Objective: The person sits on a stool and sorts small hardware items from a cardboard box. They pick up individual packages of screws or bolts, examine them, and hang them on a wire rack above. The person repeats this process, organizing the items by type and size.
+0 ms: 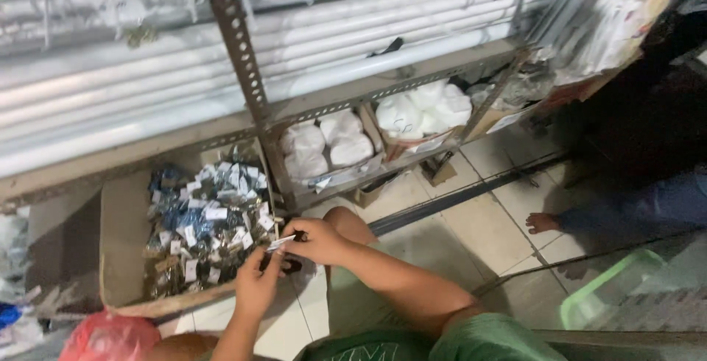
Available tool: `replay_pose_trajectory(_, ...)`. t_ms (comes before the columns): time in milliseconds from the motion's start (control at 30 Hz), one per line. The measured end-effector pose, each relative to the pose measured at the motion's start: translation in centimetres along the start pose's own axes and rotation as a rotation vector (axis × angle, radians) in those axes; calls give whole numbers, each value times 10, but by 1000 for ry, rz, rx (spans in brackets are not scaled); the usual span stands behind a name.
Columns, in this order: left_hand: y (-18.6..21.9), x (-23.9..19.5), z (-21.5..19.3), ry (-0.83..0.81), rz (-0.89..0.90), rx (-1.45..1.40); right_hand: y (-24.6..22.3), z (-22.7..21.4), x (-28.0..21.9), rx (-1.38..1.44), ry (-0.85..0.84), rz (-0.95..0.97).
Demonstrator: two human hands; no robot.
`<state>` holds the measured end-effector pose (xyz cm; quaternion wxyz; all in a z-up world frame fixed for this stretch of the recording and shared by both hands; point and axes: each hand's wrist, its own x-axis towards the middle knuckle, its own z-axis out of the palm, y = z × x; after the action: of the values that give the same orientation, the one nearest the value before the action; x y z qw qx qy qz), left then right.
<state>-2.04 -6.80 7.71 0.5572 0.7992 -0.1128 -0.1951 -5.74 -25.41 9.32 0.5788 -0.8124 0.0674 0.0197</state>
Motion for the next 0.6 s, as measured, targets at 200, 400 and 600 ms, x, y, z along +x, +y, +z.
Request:
replay_pose_trajectory(200,40,9,44,-47,112,-22,42,-38,7,481,343,2)
replay_pose_trajectory(400,115,28,95,-73,330,-99,-4,-104,-6,795,726,-152)
replay_pose_trajectory(600,224,25,132,-313,399,56,-48,-203,-28,972,919,-297)
